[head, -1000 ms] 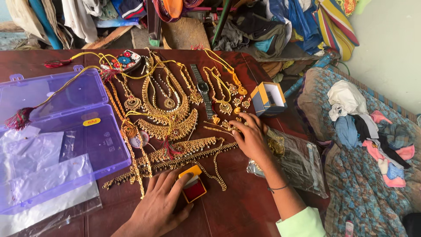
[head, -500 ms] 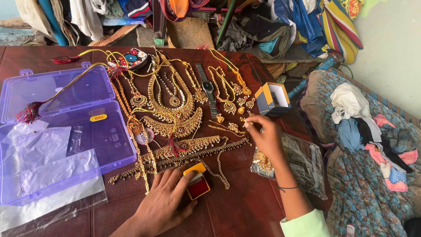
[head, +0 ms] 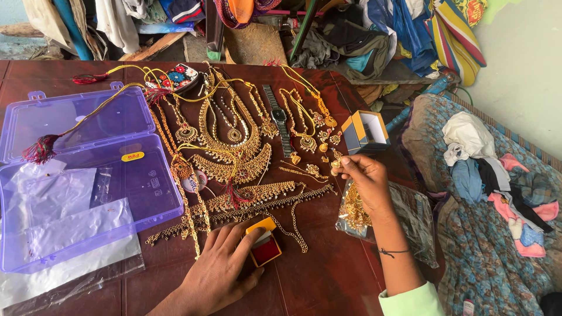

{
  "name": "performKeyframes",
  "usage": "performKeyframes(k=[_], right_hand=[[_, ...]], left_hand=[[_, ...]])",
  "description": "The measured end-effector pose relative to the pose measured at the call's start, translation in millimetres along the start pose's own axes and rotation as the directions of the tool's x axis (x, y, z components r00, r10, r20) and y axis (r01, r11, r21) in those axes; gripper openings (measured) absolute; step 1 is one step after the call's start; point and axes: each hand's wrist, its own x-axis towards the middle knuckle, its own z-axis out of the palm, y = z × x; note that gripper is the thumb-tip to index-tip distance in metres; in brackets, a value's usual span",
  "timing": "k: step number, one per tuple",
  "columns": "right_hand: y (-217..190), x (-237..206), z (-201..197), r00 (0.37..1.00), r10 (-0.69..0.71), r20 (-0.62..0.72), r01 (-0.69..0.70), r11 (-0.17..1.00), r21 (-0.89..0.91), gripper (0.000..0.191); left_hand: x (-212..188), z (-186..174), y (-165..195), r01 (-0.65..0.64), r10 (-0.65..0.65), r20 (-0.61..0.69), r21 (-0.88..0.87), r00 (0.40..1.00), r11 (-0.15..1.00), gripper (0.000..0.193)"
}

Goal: The person handles gold jewelry pieces on a table, picking up necklaces and bangles, holding them up and laying them back out, opening a small jewelry box, and manipulating a wristwatch, appearing to sort and arrange the accessories among storage boxes and pouches.

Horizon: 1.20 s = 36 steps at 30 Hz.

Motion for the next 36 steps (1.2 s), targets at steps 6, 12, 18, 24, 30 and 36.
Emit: performKeyframes(k=[6, 12, 18, 24, 30, 36], right_hand=[[-1, -3, 0, 0.998, 0.044, 0.048, -0.05, 0.989, 0.137, 0.018], [-3, -6, 4, 0.991, 0.102, 0.09, -0.121, 0.964, 0.238, 0.014], [-18, -18, 21, 0.981, 0.056, 0.185, -0.088, 0.982, 0.167, 0.015], [-46, -77, 69, 0.726, -0.005, 0.688, -0.15, 0.975, 0.165, 0.011], [-70, -105, 99, 0.55, -0.069, 0.833, 0.186, 0.982, -0.041, 0.017], [-61, -110, 108, 0.598, -0.052, 0.8, 0.11, 0.994, -0.018, 0.017]], left_hand=[[0, 0, 0, 0.005, -0.005, -0.003, -0.01, 1.0, 1.0, 0.076], [0, 0, 0, 0.015, -0.015, 0.017, -0.009, 1.0, 1.0, 0.073], [1, -5, 1, -0.019, 0.019, -0.028, 0.013, 0.999, 1.0, 0.081], [-5, -5, -2, -0.094, 0.082, -0.167, -0.068, 0.983, 0.993, 0.072], [-14, 5, -7, -0.397, 0.391, -0.282, 0.038, 0.876, 0.917, 0.043], [-15, 8, -6, -0.413, 0.391, -0.37, 0.021, 0.843, 0.911, 0.035]])
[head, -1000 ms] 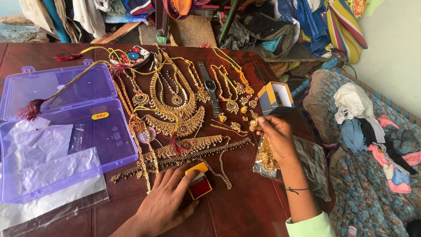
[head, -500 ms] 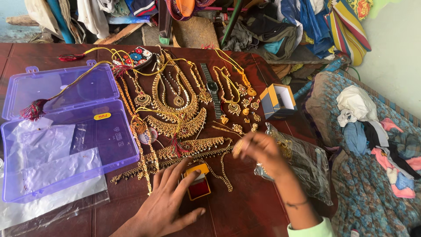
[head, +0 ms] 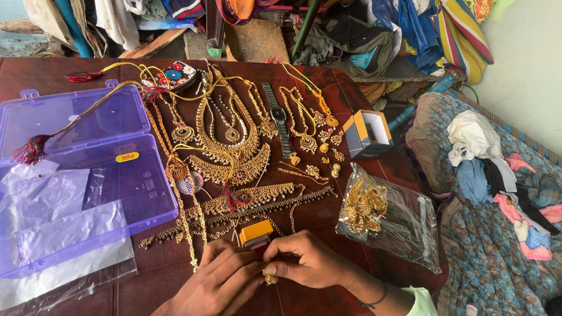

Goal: The person handles gold jewelry pieces on a table, picking up necklaces and bangles, holding them up and laying them back out, opening a small jewelry box, and manipulating a wristwatch, appearing to sort and arrange the accessories among storage boxes and pouches.

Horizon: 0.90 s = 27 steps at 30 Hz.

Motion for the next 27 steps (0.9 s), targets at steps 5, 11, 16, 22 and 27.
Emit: performKeyframes(k=[5, 11, 16, 22, 27], right_hand=[[9, -1, 9, 0.998, 0.034, -0.055, -0.028, 0.994, 0.101, 0.016], [11, 1, 12, 0.989, -0.062, -0.137, 0.049, 0.994, -0.096, 0.022], [10, 2, 15, 0.972, -0.152, -0.179, 0.105, 0.962, -0.252, 0.022], [9, 3, 15, 0.974, -0.15, -0.173, 0.105, 0.964, -0.243, 0.02], [9, 2, 13, 0.969, -0.21, -0.132, 0.164, 0.942, -0.293, 0.02]], left_hand=[[2, -1, -4, 0.029, -0.029, -0.033, -0.012, 0.999, 1.0, 0.029], [1, 0, -4, 0.119, -0.121, -0.025, -0.061, 0.992, 0.991, 0.027], [3, 2, -4, 0.119, -0.12, -0.017, -0.058, 0.993, 0.991, 0.023], [3, 3, -4, 0.133, -0.133, -0.004, -0.067, 0.991, 0.989, 0.023], [2, 3, -4, 0.109, -0.107, 0.036, -0.055, 0.994, 0.993, 0.021]])
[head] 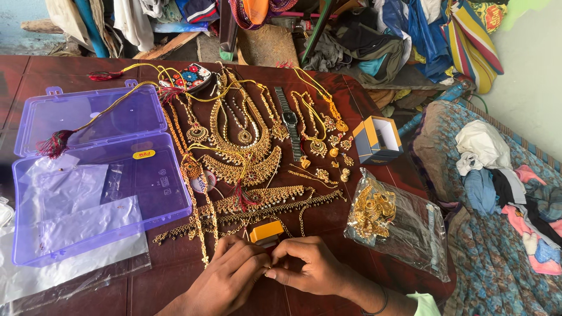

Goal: The person handles gold jewelry pieces on a table, picking up necklaces and bangles, holding them up and laying them back out, opening a small jewelry box, and manipulating a wristwatch, appearing to sort and arrange the accessories among storage boxes and pouches.

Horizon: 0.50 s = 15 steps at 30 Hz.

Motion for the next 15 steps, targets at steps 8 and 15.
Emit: performKeyframes(k=[8, 15], right_hand=[[-0.1, -0.4, -2.6, 0.999, 0.006, 0.041, -0.007, 1.0, 0.025, 0.019], [3.2, -2.7, -1.7, 0.999, -0.006, 0.046, 0.004, 0.999, 0.043, 0.021]], left_hand=[[3.7, -3.7, 1.6, -0.018, 0.019, 0.015, -0.028, 1.0, 0.999, 0.023], [5.3, -5.6, 2.6, -0.001, 0.003, 0.02, -0.085, 1.0, 0.996, 0.019]])
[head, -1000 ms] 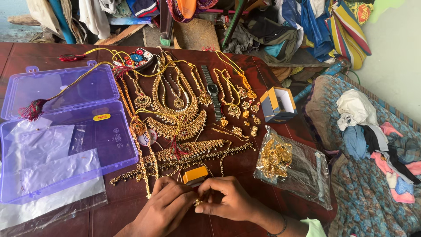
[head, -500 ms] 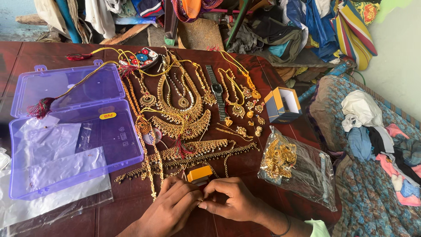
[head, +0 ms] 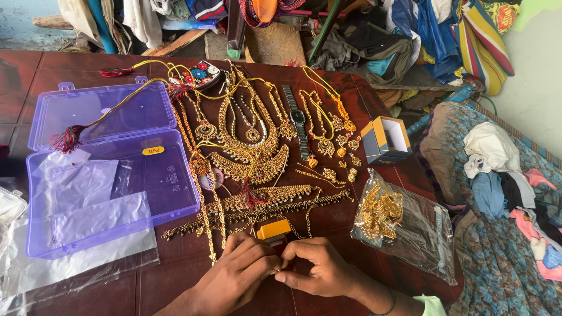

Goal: The person handles gold jewelry pieces on a table, picking up necklaces and bangles, holding them up and laying them back out, opening a small jewelry box, and manipulating a wristwatch, appearing to sort and arrange the accessories among storage boxes and pouches.

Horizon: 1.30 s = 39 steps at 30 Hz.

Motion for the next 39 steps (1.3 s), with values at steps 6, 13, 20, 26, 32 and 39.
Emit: performKeyframes(k=[6, 13, 20, 26, 32, 39], right_hand=[[2, -1, 1, 1.0, 0.013, -0.008, -0.013, 1.0, 0.003, 0.024], [-3, 1, -1, 1.0, -0.001, -0.014, 0.0, 0.998, -0.069, 0.022], [-1, 4, -1, 0.998, -0.038, -0.043, 0.035, 0.997, -0.067, 0.018], [5, 3, 2, 0.995, -0.085, -0.06, 0.076, 0.988, -0.132, 0.02], [6, 6, 4, 0.968, -0.237, -0.083, 0.206, 0.938, -0.278, 0.02], [-2, 12, -2, 0.961, -0.256, -0.101, 0.209, 0.917, -0.34, 0.019]], left_hand=[[-2, 0, -3, 0.016, -0.014, 0.033, -0.056, 0.999, 0.998, 0.014], [-7, 0, -5, 0.067, -0.063, 0.027, -0.176, 0.998, 0.982, 0.016], [-4, -2, -2, 0.219, -0.216, 0.045, -0.322, 0.975, 0.921, 0.026], [-1, -5, -1, 0.164, -0.167, 0.016, -0.302, 0.986, 0.939, 0.02], [0, -7, 1, 0.166, -0.163, 0.031, -0.278, 0.986, 0.946, 0.018], [2, -7, 1, 0.145, -0.157, -0.026, -0.257, 0.987, 0.955, 0.02]])
